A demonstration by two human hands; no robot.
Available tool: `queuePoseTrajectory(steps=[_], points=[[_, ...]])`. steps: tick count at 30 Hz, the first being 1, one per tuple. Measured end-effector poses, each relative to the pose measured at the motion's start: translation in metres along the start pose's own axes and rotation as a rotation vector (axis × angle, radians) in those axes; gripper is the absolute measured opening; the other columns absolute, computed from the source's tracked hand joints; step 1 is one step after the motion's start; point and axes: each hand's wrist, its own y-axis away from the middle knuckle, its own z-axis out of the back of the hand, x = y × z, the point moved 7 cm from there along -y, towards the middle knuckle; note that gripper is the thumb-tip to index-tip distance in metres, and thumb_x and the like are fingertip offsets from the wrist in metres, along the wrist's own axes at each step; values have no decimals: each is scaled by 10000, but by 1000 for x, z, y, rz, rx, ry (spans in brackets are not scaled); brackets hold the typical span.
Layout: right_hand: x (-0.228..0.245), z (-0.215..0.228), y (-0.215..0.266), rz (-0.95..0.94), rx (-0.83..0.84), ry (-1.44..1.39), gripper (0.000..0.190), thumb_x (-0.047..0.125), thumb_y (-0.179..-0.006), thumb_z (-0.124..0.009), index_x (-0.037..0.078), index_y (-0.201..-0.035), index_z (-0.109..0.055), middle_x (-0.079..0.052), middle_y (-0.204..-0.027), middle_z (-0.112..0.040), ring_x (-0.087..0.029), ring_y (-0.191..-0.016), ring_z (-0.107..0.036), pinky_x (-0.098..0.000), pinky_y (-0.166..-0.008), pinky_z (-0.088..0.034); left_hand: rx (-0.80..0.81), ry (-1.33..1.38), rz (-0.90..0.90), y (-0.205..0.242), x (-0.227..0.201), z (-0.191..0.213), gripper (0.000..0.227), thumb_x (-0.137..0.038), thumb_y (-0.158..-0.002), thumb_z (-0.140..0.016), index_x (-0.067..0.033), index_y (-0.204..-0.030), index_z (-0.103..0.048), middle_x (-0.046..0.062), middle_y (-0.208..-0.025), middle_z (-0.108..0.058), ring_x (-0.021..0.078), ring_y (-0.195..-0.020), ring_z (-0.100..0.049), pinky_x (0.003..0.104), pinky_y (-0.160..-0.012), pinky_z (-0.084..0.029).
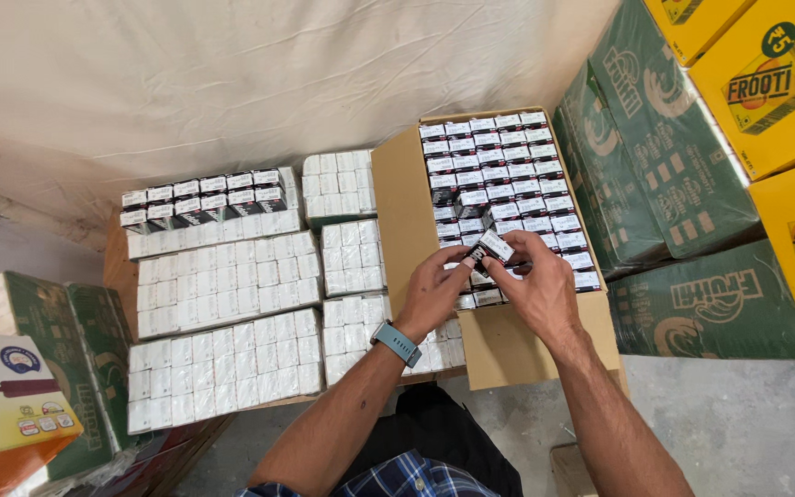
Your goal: The person repeatedly picks small white boxes from a large open carton and places them in neat rows on top of stacked white packages. The person continues this process throughout the clip, building up a uniform layer of small boxes.
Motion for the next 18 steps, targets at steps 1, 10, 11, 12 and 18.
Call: queuePoseTrajectory(steps=[1, 10, 11, 12, 18], points=[[9, -4, 1, 87, -67, -69, 465, 279, -835, -845, 51, -1197, -664, -232, -1049, -739, -372, -949, -729, -418, -807, -602, -27, 185, 106, 7, -5, 6, 410, -324, -951, -691, -82, -1282, -678, 156, -1136, -652, 259, -1010, -697, 384, -850, -612], [68, -84, 22, 227, 146, -257, 528, 113, -896, -748, 5, -1384, -577, -233, -1178, -646, -358, -1050, -692, -448, -918, -597, -159, 481, 250, 27, -5, 92, 443, -237, -907, -762, -95, -1315, -662, 22, -1049, -543, 121, -935, -589, 286, -830, -582], [68, -94, 22, 221, 172, -207, 519, 122, -888, -746, 62, -1384, -606, -184, -1219, -638, -313, -1059, -686, -417, -903, -596, -122, 430, 272, 29, 0, 102, 410, -258, -931, -713, -141, -1322, -678, -14, -1055, -537, 97, -952, -548, 261, -817, -566], [76, -98, 22, 227, 179, -208, 519, 122, -888, -746, 62, -1384, -606, -184, -1219, -638, -313, -1059, -686, -417, -903, -596, -131, 432, 269, 31, 6, 113, 410, -258, -931, -713, -141, -1322, -678, -14, -1055, -537, 97, -952, -548, 261, -817, -566], [96, -162, 24, 124, 492, -144, 692, 251, -795, -821, 154, -1442, -594, -162, -1289, -682, -310, -1250, -634, -422, -1038, -513, -26, 422, 385, 42, 39, 155, 655, -296, -873, -718, -144, -1474, -508, 66, -964, -626, 132, -782, -640, 228, -631, -546]])
